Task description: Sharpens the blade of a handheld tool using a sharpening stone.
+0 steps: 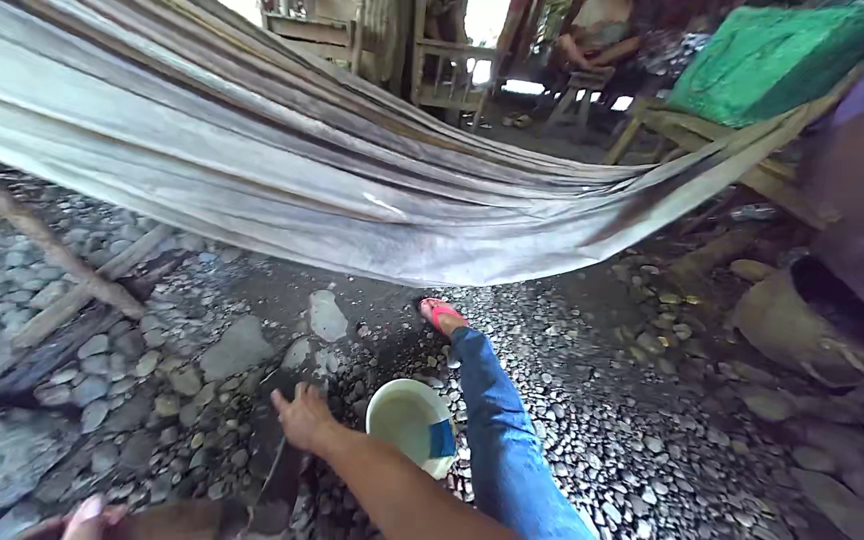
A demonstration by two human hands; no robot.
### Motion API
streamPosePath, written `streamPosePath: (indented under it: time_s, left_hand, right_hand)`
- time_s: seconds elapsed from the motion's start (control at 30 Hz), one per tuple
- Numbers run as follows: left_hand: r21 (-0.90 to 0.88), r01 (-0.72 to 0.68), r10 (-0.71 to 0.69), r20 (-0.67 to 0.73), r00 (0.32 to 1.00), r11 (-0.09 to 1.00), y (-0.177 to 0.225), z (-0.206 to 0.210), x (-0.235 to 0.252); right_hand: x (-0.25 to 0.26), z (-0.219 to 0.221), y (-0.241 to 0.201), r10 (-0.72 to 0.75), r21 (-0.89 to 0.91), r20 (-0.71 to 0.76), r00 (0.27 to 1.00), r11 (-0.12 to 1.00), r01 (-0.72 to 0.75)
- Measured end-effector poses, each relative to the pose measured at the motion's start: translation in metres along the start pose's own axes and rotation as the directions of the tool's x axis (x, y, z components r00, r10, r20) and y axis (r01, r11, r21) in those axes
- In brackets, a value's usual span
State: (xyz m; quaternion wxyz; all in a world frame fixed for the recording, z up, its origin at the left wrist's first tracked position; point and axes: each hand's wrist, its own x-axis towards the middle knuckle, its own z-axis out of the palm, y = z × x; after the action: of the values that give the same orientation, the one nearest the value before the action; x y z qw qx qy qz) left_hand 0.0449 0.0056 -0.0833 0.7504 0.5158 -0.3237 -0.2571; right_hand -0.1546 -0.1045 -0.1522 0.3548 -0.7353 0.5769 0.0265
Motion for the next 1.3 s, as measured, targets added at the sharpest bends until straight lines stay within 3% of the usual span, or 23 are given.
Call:
streamPosePath:
  time_s: [0.07,0.2,0.37,0.43,0.57,0.63,0.77,0.9,0.97,1.13,1.2,1.3]
  left_hand:
    - [0.054,-0.009,0.013,-0.069,0.998,0.998,0.002,0.0,-0.005]
    - [0.07,-0.044,0.055,-0.179,0.982,0.997,-0.001,0.004,-0.004]
    - [0.023,-0.087,0.089,-0.145,0.985,0.996,-0.002,0.004,-0.006]
    - [0.017,-0.1,0.101,-0.151,0.983,0.995,-0.002,0.005,-0.002]
    - [-0.003,-0.105,0.103,-0.162,0.981,0.994,-0.008,0.007,0.001]
    - [-0.007,-0.114,0.111,-0.153,0.982,0.993,-0.008,0.005,0.0]
    - [0.018,-0.102,0.104,-0.149,0.983,0.995,-0.002,0.01,-0.002]
    - [0.013,-0.1,0.101,-0.156,0.983,0.995,-0.002,0.012,-0.001]
    - [0.001,-0.105,0.104,-0.145,0.984,0.994,-0.005,0.01,0.0]
    - [0.007,-0.115,0.115,-0.134,0.984,0.993,-0.003,0.009,-0.003]
    - [-0.004,-0.114,0.112,-0.147,0.983,0.993,-0.005,0.006,-0.001]
    - [-0.02,-0.105,0.1,-0.166,0.981,0.994,-0.011,0.001,0.001]
  right_hand:
    - [-0.009,0.007,-0.001,-0.029,-0.067,0.056,0.998,0.997,0.032]
    - [-0.041,0.036,0.018,-0.21,-0.186,0.155,0.965,0.953,0.238]
    - [0.012,-0.003,0.004,0.038,-0.219,0.039,0.998,0.975,-0.029]
    - [0.007,0.0,0.007,0.011,-0.236,0.069,0.998,0.972,0.006]
    - [-0.036,0.027,0.031,-0.196,-0.247,0.184,0.963,0.939,0.238]
    - [-0.024,0.02,0.029,-0.177,-0.252,0.142,0.974,0.945,0.209]
    - [0.009,-0.004,0.009,0.021,-0.234,0.092,0.996,0.972,0.001]
    - [-0.033,0.02,0.025,-0.164,-0.268,0.191,0.968,0.94,0.212]
    - [-0.036,0.021,0.028,-0.19,-0.281,0.213,0.958,0.927,0.247]
    - [0.016,-0.009,0.004,0.03,-0.25,0.088,0.996,0.968,-0.007]
    - [0.006,0.001,0.011,-0.024,-0.265,0.091,0.996,0.963,0.048]
    - [-0.032,0.018,0.031,-0.164,-0.292,0.207,0.964,0.931,0.221]
